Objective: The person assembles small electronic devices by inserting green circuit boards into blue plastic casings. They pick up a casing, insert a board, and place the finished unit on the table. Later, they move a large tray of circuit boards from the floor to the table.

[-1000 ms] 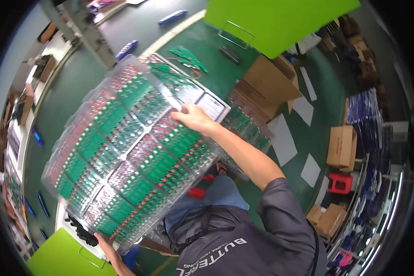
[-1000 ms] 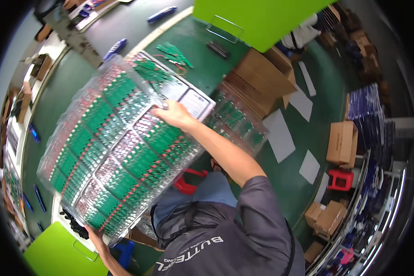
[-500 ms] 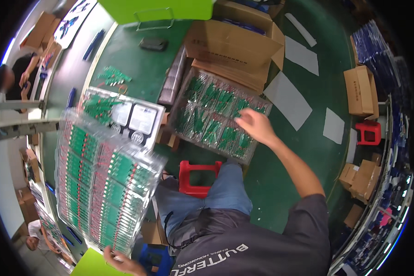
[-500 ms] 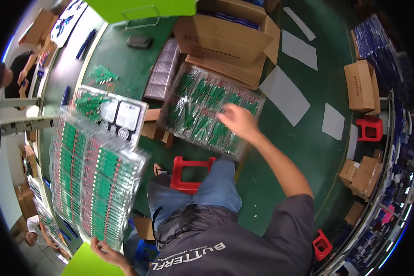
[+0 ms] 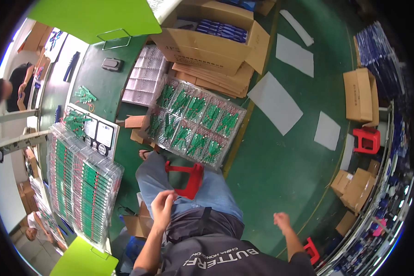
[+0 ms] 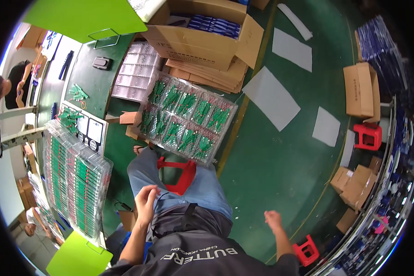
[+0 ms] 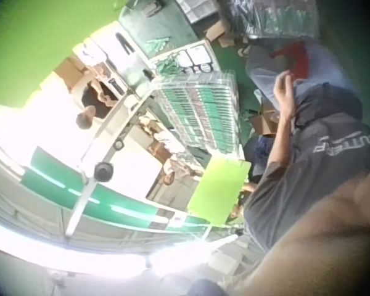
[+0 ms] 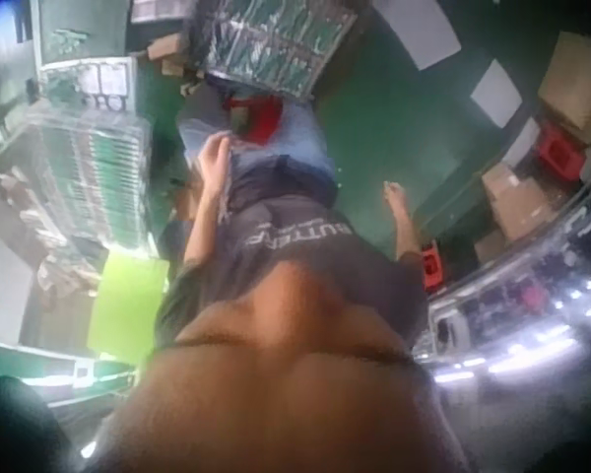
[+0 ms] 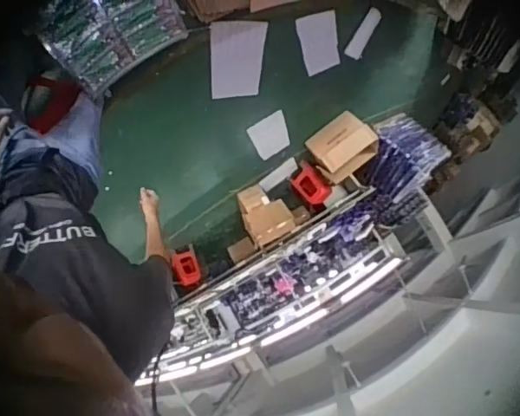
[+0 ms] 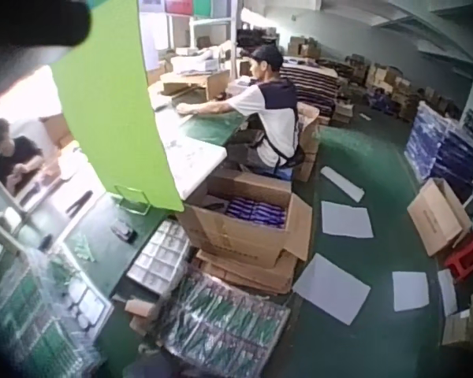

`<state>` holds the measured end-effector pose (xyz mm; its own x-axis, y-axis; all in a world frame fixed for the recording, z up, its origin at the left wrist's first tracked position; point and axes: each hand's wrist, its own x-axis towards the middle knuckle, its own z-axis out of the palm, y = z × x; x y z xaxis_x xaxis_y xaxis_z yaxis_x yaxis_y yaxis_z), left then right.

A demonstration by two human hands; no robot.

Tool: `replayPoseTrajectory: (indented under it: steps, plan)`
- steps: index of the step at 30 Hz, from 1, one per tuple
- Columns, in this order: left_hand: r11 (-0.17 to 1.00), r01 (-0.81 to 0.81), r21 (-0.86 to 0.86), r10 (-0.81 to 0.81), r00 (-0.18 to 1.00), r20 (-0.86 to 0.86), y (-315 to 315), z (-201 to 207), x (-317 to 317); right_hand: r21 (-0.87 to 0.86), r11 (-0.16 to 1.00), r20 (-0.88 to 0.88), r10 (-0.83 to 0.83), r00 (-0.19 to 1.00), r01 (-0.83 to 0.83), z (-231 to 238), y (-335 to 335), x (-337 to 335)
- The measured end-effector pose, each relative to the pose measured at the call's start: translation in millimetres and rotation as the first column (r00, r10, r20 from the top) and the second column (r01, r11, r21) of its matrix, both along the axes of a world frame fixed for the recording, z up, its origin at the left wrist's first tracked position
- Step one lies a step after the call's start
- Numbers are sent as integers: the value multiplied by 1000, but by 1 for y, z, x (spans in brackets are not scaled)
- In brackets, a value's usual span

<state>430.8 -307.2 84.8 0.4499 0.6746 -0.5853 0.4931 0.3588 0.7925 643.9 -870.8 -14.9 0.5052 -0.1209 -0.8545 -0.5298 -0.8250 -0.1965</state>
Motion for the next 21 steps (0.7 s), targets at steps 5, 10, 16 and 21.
replayPoseTrajectory:
  steps: [5,10,16,21]
  plan:
    - [932,-207,-296,259,954,148,13,-111,36,-181,979,-120,-116,986,93,61,-7,-31]
    - [803,-483,-348,441,875,-198,44,-273,50,-181,978,52,113,992,-102,17,83,43]
    - [591,-753,-289,702,657,-276,65,-434,61,-14,796,284,583,761,-605,-149,374,233]
    - [535,-703,-469,820,566,87,47,-493,59,263,561,312,720,619,-785,-287,584,331]
